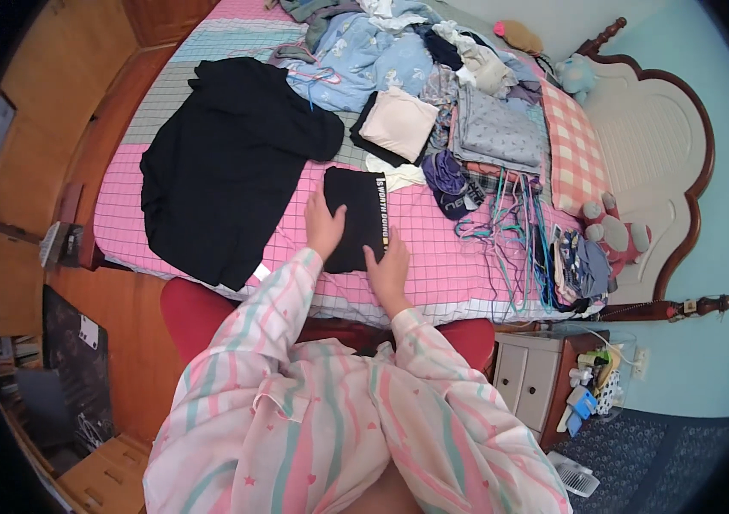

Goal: The person folds a black t-shirt and a pair of black shorts on a bed, placing them in a stack after each item is folded.

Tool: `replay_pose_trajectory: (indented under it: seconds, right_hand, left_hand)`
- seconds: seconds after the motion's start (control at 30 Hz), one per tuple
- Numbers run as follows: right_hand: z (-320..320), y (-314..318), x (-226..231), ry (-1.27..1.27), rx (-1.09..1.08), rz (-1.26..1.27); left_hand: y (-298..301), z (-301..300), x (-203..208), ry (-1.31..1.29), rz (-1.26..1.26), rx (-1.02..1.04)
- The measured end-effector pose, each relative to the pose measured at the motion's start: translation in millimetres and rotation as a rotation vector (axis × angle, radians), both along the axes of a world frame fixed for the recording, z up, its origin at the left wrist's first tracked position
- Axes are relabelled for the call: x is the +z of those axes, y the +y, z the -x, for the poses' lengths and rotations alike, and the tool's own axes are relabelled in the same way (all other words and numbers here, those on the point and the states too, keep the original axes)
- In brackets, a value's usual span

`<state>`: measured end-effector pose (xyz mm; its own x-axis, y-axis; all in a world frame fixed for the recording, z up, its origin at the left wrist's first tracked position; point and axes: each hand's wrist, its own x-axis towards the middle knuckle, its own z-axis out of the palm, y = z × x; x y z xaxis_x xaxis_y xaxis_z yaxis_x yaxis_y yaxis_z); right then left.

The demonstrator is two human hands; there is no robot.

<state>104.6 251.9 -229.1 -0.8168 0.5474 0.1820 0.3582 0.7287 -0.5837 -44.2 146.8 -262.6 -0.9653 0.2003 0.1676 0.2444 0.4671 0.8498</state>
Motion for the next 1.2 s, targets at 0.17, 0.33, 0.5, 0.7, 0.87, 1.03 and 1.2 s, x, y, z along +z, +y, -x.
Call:
replay_pose_trajectory:
  seconds: [0.17, 0.33, 0.5, 0.7, 0.87, 1.03, 1.2]
  right_hand:
    - [5.0, 23.5, 15.2, -0.110, -0.083, 0.505]
    - [17.1, 80.5, 32.1, 0.256, -0.043, 0.906]
    - [24.7, 129.8, 0.0, 0.361, -0.127, 0.873]
    - [-6.5, 108.1, -43.0, 0.047, -0.365, 0.346]
    - [-7.5, 105.2, -24.0, -0.076, -0.239, 0.544]
    - [-15.7, 112.3, -17.3, -0.308, -0.101, 0.464]
    - [-9.2, 101.0, 1.7, -0.112, -0.046, 0.454]
  left_hand:
    - [-0.1, 47.0, 14.5, -0.613, -0.380, 0.078]
    - [-13.7, 25.5, 53.3, -0.732, -0.674, -0.052]
    - [-53.4, -36.9, 90.1, -0.765, -0.422, -0.100]
    - [-73.1, -43.0, 43.5, -0.644, -0.069, -0.094]
    - [-47.2, -31.1, 35.9, -0.329, 0.214, -0.039]
    - [-19.7, -8.7, 47.0, -0.462, 0.332, -0.124]
    - [-27.7, 5.7, 27.9, -0.480, 0.125, -0.268]
